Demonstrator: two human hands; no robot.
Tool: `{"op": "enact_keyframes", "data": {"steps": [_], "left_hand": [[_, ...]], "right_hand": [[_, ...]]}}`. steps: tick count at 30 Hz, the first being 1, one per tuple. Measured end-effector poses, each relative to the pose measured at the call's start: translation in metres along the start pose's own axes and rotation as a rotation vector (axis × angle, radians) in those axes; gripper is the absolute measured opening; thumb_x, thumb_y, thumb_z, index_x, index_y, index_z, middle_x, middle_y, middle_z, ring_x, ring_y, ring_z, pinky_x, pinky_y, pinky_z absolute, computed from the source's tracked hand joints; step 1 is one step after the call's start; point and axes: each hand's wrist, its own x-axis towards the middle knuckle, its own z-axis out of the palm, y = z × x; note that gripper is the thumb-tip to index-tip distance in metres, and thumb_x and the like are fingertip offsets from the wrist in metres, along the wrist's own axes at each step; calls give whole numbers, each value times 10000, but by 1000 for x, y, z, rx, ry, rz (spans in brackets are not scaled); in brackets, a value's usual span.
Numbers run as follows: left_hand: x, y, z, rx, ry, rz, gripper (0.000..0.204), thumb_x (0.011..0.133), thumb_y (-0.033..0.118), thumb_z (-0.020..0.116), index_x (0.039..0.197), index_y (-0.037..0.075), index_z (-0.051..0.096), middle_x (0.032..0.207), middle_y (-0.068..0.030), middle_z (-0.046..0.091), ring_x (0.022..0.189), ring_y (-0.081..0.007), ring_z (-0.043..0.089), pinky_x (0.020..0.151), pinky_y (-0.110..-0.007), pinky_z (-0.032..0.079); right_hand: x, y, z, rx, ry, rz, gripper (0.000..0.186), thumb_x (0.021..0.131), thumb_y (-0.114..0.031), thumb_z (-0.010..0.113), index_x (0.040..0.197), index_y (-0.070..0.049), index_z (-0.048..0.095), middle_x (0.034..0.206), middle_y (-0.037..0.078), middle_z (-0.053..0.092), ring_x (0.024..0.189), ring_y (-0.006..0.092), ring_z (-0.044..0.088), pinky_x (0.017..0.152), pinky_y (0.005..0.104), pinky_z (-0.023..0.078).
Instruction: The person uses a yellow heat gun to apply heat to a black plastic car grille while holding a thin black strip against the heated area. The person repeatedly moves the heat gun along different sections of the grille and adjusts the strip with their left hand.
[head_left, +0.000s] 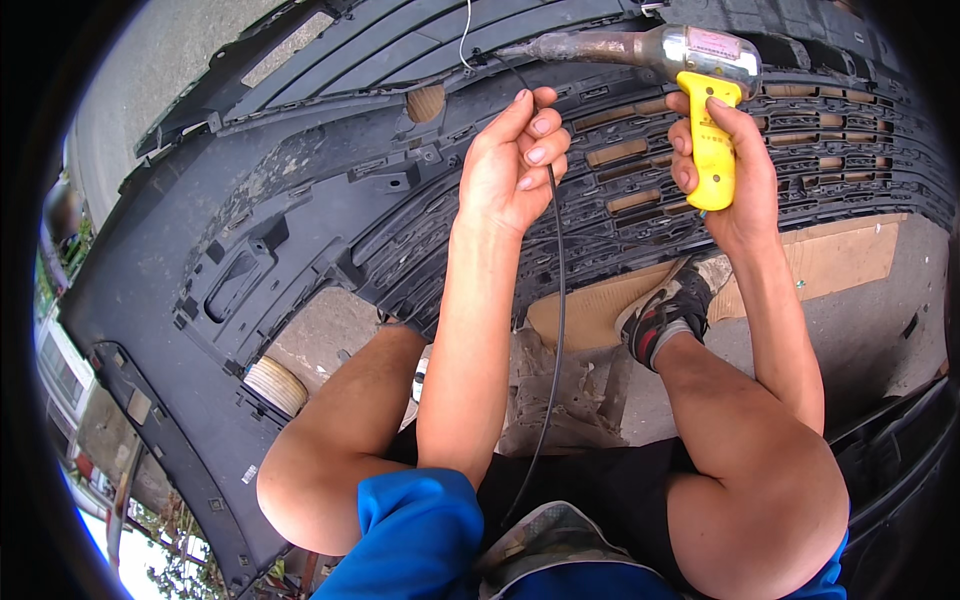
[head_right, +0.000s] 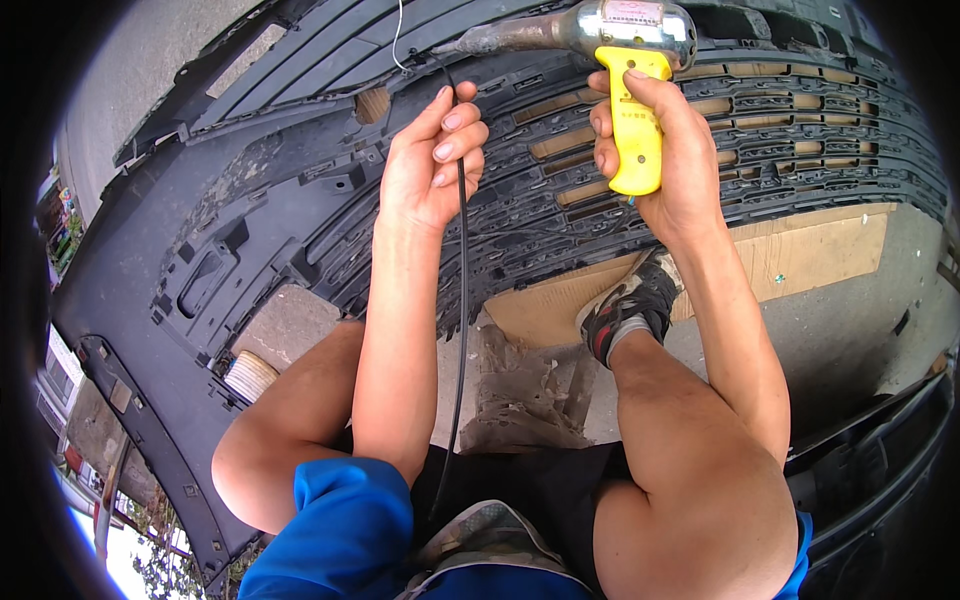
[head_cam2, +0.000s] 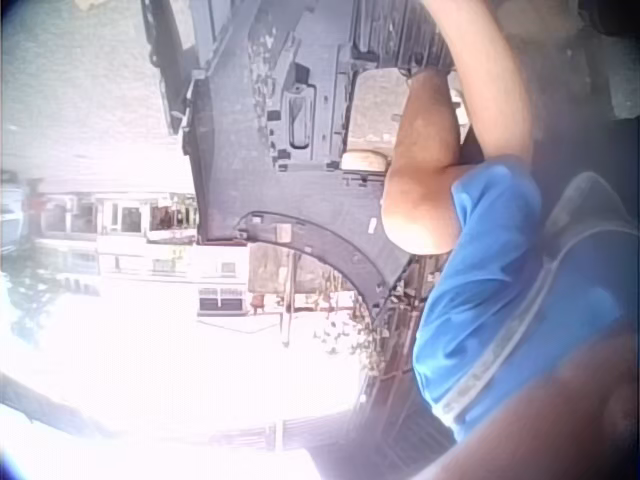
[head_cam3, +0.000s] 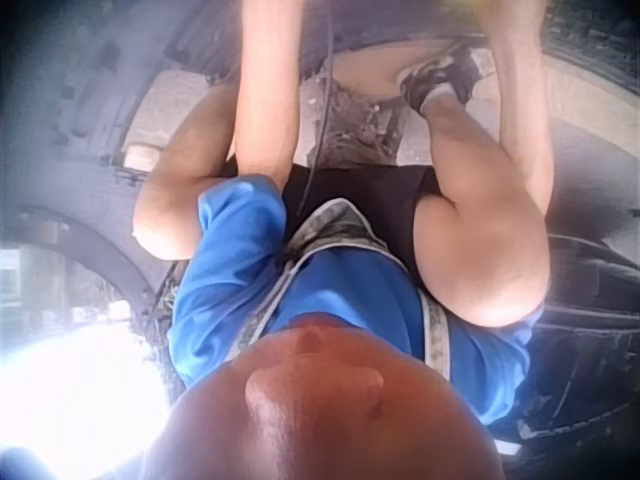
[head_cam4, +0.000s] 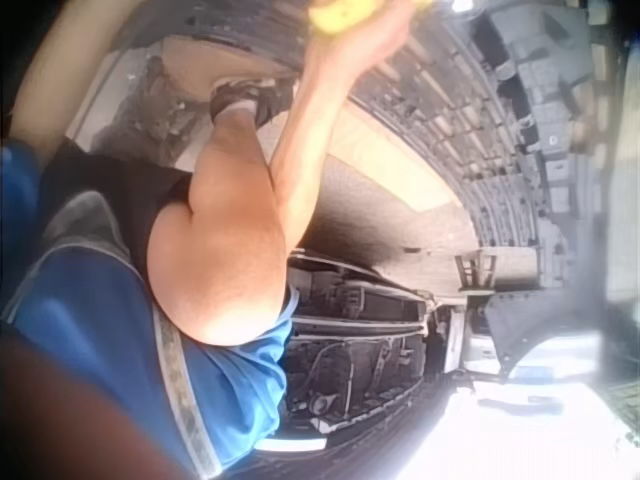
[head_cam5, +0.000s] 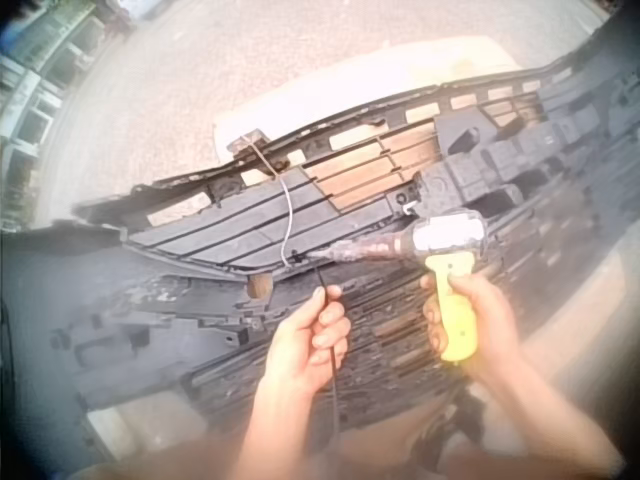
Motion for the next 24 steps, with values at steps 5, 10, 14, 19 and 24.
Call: {"op": "enact_keyframes", "data": {"steps": [5, 10, 14, 19, 24], "left_hand": [[-1, 0, 0, -8, 0, -2, 219, 1035, 179, 486, 1107, -23, 525, 739, 8, 427, 526, -41, 349, 347, -175, 244], [0, 0, -2, 9, 2, -3, 219, 1035, 183, 487, 1109, -19, 525, 735, 11, 426, 521, -41, 347, 346, -174, 243], [0, 0, -2, 27, 4, -5, 220, 1034, 188, 490, 1109, -15, 529, 734, 12, 428, 519, -39, 350, 344, -173, 242], [-1, 0, -2, 46, 12, -1, 219, 1032, 191, 494, 1109, -10, 534, 734, 15, 429, 517, -37, 353, 344, -171, 244], [0, 1, -2, 43, 13, -6, 219, 1031, 191, 495, 1113, -8, 537, 734, 17, 429, 517, -36, 353, 344, -171, 242]], "right_hand": [[0, 0, -2, 18, -20, 21, 404, 961, -318, 532, 1129, 44, 593, 766, 78, 594, 543, 122, 546, 518, 240, 461], [1, -1, -4, 22, -46, 33, 399, 960, -315, 532, 1124, 43, 594, 762, 76, 592, 543, 123, 545, 520, 242, 458], [0, -1, -4, 26, -39, 38, 399, 960, -314, 529, 1123, 44, 593, 758, 75, 592, 536, 123, 542, 520, 243, 458], [0, -1, -5, 19, -44, 30, 400, 959, -315, 530, 1124, 44, 595, 757, 74, 592, 533, 121, 540, 518, 242, 459], [0, 0, -5, 8, -42, 26, 400, 958, -316, 532, 1125, 41, 598, 758, 73, 594, 531, 119, 540, 518, 243, 462]]}}
